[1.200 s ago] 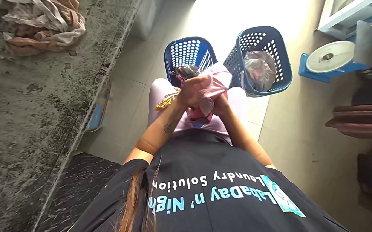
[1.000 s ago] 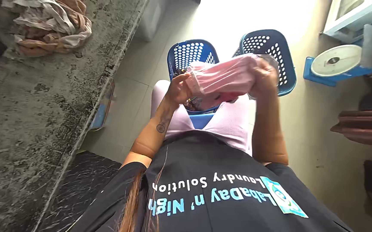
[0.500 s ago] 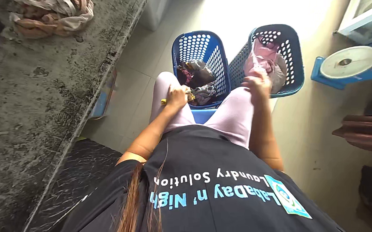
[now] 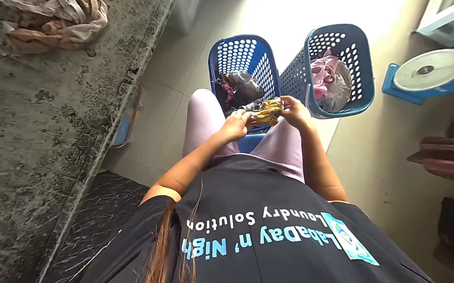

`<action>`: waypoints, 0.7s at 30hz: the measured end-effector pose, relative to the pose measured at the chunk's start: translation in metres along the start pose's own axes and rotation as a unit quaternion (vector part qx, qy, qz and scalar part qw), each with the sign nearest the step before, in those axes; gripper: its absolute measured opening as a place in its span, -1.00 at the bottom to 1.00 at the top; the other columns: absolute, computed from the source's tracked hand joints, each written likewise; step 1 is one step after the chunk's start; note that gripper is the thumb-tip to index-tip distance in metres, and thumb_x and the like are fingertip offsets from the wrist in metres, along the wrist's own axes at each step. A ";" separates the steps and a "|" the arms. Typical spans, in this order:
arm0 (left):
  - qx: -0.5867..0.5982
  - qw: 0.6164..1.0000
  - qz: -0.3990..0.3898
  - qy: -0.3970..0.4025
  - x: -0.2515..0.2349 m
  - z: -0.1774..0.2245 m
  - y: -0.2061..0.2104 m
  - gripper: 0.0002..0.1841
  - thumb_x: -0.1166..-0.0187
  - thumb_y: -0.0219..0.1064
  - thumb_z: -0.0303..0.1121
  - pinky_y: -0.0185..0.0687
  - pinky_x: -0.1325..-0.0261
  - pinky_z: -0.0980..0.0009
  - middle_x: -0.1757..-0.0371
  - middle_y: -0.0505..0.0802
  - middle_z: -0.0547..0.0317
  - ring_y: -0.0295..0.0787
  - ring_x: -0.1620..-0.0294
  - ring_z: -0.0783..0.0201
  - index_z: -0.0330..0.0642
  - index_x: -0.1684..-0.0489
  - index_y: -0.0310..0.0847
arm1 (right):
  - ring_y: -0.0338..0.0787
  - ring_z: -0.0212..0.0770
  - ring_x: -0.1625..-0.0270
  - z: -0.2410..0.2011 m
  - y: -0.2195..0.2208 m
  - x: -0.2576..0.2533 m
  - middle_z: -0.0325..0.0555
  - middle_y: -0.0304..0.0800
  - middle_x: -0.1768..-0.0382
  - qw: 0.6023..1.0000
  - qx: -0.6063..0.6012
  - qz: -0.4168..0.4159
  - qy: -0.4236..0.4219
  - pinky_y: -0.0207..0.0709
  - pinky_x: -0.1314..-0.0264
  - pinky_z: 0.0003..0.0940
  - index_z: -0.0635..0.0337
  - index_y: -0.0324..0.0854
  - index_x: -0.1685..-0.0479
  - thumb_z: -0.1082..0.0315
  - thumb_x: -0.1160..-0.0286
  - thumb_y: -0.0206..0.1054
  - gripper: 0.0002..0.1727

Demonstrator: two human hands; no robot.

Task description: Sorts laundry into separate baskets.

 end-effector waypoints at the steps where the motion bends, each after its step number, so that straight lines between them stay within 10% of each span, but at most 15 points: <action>1: -0.027 0.999 -0.009 -0.031 -0.009 -0.015 0.006 -0.47 -0.44 0.35 -0.50 0.43 -0.53 -0.24 -0.49 0.64 -0.30 0.52 -0.54 -0.27 -0.22 -0.49 0.60 | 0.60 0.33 -0.48 0.010 -0.007 0.002 0.32 0.58 -0.47 0.997 0.076 0.025 0.001 0.45 -0.46 0.37 0.20 0.53 -0.56 0.49 -0.37 0.41 -0.37; 7: -0.066 0.979 -0.103 -0.164 -0.078 -0.075 0.003 -0.61 -0.47 0.35 -0.37 0.55 -0.36 -0.29 -0.21 0.76 -0.40 0.67 -0.34 -0.32 -0.43 -0.19 0.69 | 0.30 0.36 -0.72 0.065 0.012 0.036 0.38 0.38 -0.63 0.959 0.205 0.195 0.014 0.18 -0.67 0.38 0.21 0.60 -0.47 0.17 -0.63 0.20 -0.50; 13: -0.085 0.944 -0.149 -0.283 -0.164 -0.111 -0.012 -0.67 -0.50 0.35 -0.30 0.59 -0.22 -0.38 -0.14 0.80 -0.41 0.74 -0.27 -0.32 -0.48 0.07 0.71 | 0.44 0.21 -0.66 0.070 0.017 0.015 0.11 0.60 -0.53 0.944 0.223 0.239 0.038 0.19 -0.61 0.38 0.13 0.76 -0.28 0.10 -0.63 0.14 -0.54; 17: -0.055 0.947 -0.101 -0.301 -0.217 -0.134 0.007 -0.52 -0.49 0.38 -0.27 0.53 -0.40 -0.32 -0.41 0.67 -0.43 0.60 -0.49 -0.31 -0.51 -0.24 0.62 | 0.48 0.20 -0.64 0.070 0.007 0.001 0.09 0.64 -0.50 0.941 0.245 0.223 0.074 0.17 -0.57 0.40 0.11 0.77 -0.26 0.07 -0.61 0.13 -0.53; 21: 0.118 0.922 0.016 -0.367 -0.245 -0.179 0.041 0.00 -0.40 0.42 -0.44 0.44 -0.62 -0.14 -0.69 0.42 -0.41 0.46 -0.65 -0.24 -0.34 -0.88 -0.19 | 0.53 0.24 -0.59 0.071 0.004 -0.001 0.09 0.69 -0.44 0.938 0.253 0.229 0.067 0.19 -0.52 0.42 0.11 0.80 -0.21 0.08 -0.60 0.14 -0.55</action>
Point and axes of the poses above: each hand's wrist, its own x-axis away from the middle knuckle, its own y-axis out of the palm, z = x × y, the point moved 5 cm from there along -x, towards the middle knuckle
